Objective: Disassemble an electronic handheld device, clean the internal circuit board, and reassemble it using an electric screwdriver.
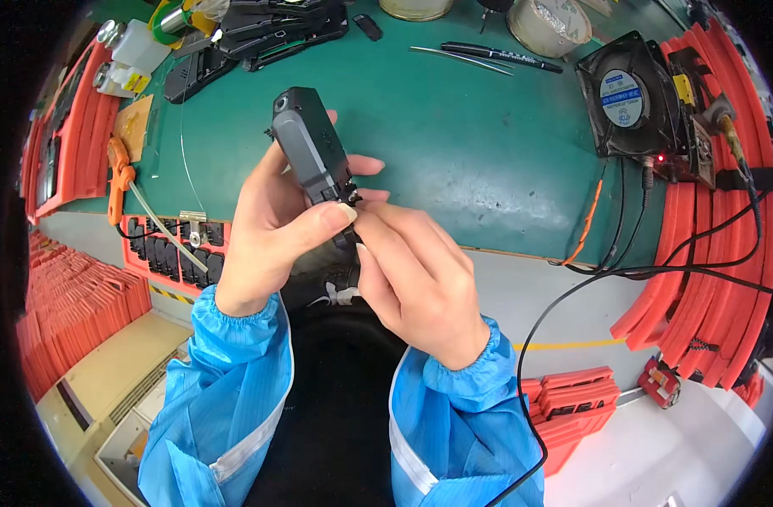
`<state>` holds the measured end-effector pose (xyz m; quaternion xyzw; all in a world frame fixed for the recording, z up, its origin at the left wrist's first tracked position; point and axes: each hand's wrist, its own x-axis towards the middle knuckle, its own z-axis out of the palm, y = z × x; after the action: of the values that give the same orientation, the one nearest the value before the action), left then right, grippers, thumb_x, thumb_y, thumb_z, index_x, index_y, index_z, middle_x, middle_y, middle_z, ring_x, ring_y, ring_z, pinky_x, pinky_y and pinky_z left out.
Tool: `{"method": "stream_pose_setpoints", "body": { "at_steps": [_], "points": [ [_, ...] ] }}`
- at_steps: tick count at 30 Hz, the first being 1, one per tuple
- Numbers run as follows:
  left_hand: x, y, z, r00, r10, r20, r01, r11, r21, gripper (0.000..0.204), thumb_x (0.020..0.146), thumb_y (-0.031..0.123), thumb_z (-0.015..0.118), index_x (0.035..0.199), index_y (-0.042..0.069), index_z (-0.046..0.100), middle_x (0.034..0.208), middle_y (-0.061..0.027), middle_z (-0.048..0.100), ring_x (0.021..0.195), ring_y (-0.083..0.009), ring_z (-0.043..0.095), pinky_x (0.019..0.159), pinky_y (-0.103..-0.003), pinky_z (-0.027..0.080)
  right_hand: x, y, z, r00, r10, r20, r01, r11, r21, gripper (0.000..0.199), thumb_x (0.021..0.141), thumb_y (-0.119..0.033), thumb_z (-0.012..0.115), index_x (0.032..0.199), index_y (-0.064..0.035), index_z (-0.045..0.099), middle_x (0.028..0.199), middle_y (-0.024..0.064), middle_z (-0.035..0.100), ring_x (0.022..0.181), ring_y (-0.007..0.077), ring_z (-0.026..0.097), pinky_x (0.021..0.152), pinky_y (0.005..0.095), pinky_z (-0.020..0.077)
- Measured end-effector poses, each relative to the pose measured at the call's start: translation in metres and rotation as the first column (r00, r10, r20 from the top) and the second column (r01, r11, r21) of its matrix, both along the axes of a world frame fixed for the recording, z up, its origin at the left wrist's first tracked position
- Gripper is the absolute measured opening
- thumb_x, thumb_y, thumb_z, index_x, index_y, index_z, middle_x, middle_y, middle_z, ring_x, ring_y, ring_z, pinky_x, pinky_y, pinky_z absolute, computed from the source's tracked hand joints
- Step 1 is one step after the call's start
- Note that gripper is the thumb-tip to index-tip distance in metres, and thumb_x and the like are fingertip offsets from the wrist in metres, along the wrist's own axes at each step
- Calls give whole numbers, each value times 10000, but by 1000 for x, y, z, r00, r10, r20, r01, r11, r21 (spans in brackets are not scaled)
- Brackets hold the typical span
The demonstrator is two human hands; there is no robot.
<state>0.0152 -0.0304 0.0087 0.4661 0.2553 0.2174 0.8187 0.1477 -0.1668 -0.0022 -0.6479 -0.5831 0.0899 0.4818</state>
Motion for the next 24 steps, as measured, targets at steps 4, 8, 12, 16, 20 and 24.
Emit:
{"method": "stream_pose_setpoints", "body": {
  "at_steps": [4, 8, 12, 16, 20, 24],
  "points": [
    [0, -2, 2, 999, 6, -39, -4, 999, 42, 807, 922, 20, 822, 1553, -2, 320, 1348, -217, 656, 1171, -275, 731, 982, -400, 629, 3, -2, 0, 999, 3, 54, -2, 1000, -24, 297, 814, 65, 743, 1107, 43, 706, 1069, 182, 721, 885, 357, 735, 776, 417, 611],
    [0, -2, 3, 999, -7, -48, 8, 999, 31, 817, 914, 8, 827, 1561, 15, 328, 1345, -204, 662, 1173, -254, 730, 977, -383, 625, -4, 0, -5, 997, -60, 46, 60, 998, 8, 270, 825, 63, 729, 1093, 43, 707, 1055, 187, 724, 872, 350, 738, 765, 405, 610],
    [0, -1, 1, 999, -33, -17, 34, 998, 48, 820, 907, -5, 829, 1566, 30, 343, 1346, -171, 666, 1150, -211, 728, 969, -365, 620, 4, -8, -11, 987, -114, -114, 113, 994, -15, 237, 847, 58, 719, 1084, 48, 701, 1044, 197, 724, 867, 332, 741, 759, 375, 601],
    [1, -3, -3, 1000, -6, -20, 6, 1000, 12, 809, 912, -25, 812, 1577, 31, 355, 1349, -139, 666, 1160, -176, 705, 1002, -365, 599, 8, -1, -9, 988, -117, -99, 119, 993, 17, 237, 885, 41, 742, 1115, 56, 684, 987, 187, 712, 785, 295, 704, 715, 335, 564],
    [-4, -2, -5, 999, -8, 45, 7, 1000, 30, 795, 916, -42, 795, 1584, 28, 370, 1340, -130, 666, 1185, -185, 683, 1041, -367, 574, 4, -1, -5, 968, -229, -104, 225, 973, -53, 259, 892, 35, 769, 1134, 55, 678, 956, 169, 701, 737, 263, 669, 683, 337, 545],
    [-8, 3, -6, 993, 93, 77, -90, 995, -34, 715, 921, -43, 786, 1547, 9, 444, 1358, -171, 667, 1238, -223, 675, 1062, -364, 562, 18, 4, -5, 957, -276, -85, 270, 960, -79, 256, 901, 38, 765, 1145, 44, 685, 953, 156, 700, 733, 236, 665, 681, 333, 543]
  ]
}}
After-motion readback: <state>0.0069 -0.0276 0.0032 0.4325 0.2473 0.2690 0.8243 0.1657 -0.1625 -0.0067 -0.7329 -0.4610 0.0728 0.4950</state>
